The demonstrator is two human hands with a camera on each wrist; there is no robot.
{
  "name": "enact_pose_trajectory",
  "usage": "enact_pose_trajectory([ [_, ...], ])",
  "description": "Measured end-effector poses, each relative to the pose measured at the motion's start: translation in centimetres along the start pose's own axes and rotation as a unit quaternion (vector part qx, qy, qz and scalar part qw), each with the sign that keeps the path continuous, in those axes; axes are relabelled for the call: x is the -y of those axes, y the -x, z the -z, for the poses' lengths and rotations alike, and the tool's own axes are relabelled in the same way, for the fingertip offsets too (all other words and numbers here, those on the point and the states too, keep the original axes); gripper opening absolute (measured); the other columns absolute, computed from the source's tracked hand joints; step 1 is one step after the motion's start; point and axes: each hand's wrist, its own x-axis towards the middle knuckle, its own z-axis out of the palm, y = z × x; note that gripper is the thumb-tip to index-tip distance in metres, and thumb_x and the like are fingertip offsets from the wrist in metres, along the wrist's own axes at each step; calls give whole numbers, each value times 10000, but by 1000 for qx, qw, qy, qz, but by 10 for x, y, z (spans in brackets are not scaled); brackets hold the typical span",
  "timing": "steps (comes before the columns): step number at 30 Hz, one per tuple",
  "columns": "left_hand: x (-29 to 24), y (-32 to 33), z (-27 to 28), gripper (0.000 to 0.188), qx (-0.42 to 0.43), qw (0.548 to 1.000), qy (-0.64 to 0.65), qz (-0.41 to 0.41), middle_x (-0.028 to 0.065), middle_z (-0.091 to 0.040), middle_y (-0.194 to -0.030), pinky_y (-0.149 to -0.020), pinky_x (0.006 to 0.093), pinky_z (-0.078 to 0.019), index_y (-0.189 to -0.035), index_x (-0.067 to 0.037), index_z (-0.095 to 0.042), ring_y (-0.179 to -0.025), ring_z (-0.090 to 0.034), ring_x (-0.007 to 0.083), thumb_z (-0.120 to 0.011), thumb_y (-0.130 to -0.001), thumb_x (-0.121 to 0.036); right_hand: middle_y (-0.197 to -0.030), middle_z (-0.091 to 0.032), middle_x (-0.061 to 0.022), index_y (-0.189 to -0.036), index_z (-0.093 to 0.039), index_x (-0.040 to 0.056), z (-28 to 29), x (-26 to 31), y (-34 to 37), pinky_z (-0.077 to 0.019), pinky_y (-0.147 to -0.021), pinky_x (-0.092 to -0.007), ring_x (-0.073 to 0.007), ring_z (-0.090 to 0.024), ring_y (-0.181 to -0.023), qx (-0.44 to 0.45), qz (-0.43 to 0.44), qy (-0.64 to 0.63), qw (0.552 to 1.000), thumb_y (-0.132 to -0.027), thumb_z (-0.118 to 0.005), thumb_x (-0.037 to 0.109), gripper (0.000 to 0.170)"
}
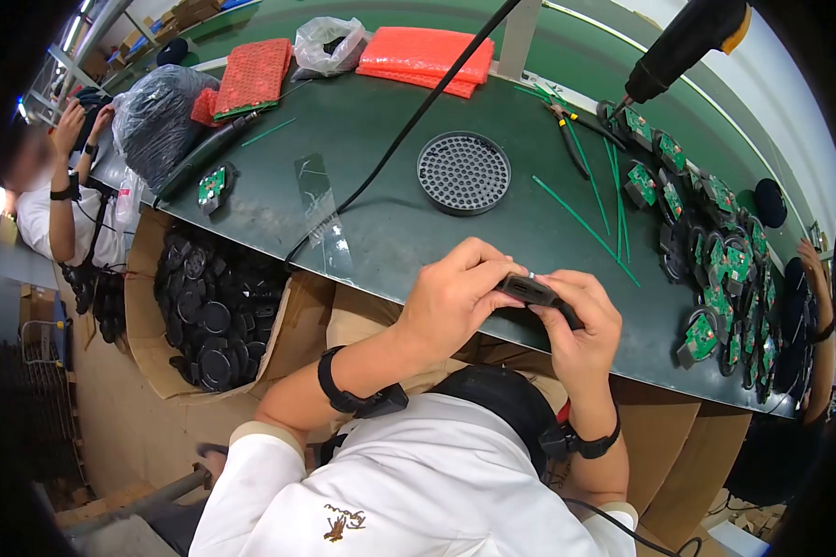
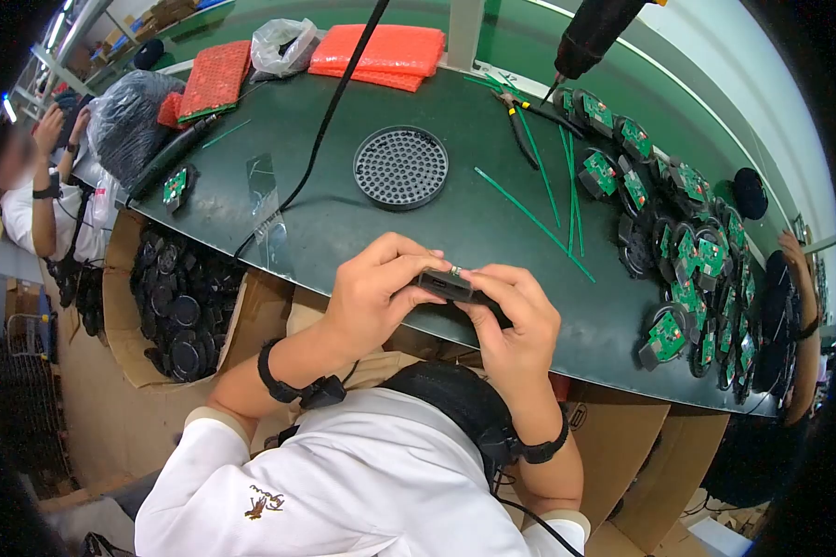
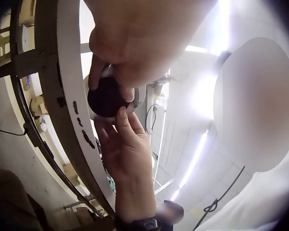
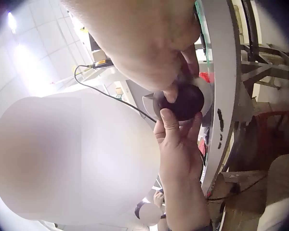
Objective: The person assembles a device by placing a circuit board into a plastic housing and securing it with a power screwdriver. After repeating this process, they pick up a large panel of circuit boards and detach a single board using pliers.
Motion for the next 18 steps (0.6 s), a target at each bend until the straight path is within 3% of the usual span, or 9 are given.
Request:
enact_pose_trajectory([
  [3,-3,-3,0,350,-22,999,-3,-39,105,-690,-1027,-683,352,-610,-1143,-51,-748,-817,-735,251,-833,-804,-42,-1062,-726,-124,-1110,-785,31,-2,-2,4,-574,-819,-322,-236,-722,-945,-12,-31,-25,999,-799,-804,-86,334],
  [9,-5,-2,1,470,-20,999,-2,-42,124,-723,-1113,-727,329,-624,-1238,-86,-763,-876,-743,231,-835,-779,-13,-1069,-722,-125,-1138,-783,33,-1,-2,6,-567,-821,-323,-239,-715,-943,-18,-29,-19,999,-804,-802,-71,351],
  [18,-7,-3,2,524,-26,998,14,-53,130,-726,-1130,-745,323,-628,-1259,-104,-765,-891,-744,228,-835,-754,17,-1059,-716,-124,-1135,-783,25,-1,3,4,-565,-817,-324,-236,-709,-930,-14,-9,-7,1000,-807,-797,-67,341],
])
